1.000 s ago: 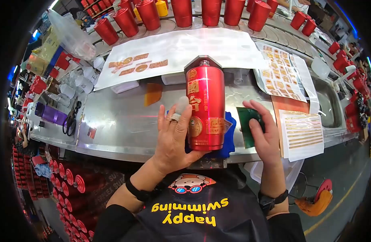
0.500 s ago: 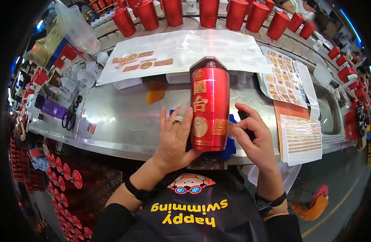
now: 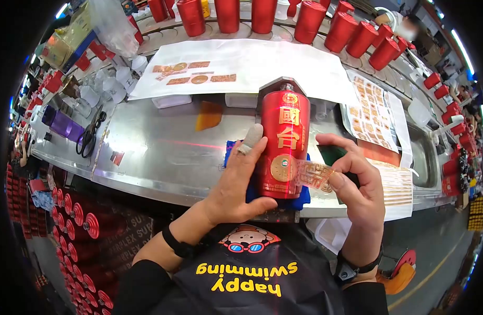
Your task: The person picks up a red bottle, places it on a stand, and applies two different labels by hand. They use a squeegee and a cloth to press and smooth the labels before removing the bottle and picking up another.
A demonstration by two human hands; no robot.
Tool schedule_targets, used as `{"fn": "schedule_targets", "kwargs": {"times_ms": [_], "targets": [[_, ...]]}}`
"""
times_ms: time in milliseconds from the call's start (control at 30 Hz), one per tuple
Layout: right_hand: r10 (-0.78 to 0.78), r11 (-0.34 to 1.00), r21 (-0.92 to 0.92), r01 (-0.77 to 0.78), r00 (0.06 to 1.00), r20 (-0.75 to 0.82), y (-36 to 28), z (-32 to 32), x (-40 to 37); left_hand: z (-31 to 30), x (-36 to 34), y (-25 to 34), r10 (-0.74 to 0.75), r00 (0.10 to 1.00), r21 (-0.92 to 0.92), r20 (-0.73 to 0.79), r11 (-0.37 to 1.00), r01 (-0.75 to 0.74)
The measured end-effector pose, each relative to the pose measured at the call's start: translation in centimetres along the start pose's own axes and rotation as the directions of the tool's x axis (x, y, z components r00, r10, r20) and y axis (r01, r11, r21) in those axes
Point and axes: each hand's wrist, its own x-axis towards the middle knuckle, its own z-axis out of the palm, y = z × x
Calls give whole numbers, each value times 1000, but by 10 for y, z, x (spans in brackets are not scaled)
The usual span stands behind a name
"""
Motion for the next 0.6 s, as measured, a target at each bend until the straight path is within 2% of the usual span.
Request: {"fn": "schedule_targets", "kwargs": {"times_ms": [100,400,600], "targets": [[14,999,44,-13,1000,-21,0,-1,-1,7,-1,-12,-180,983,-427,-40,892,146],[95,992,94,-87,992,-87,10,-9,-8,23,15,-10,-292,951,-532,-98,823,198],[184,982,56,-179,978,-97,25,-15,-13,25,23,-3,-346,936,-532,-71,807,258]]}}
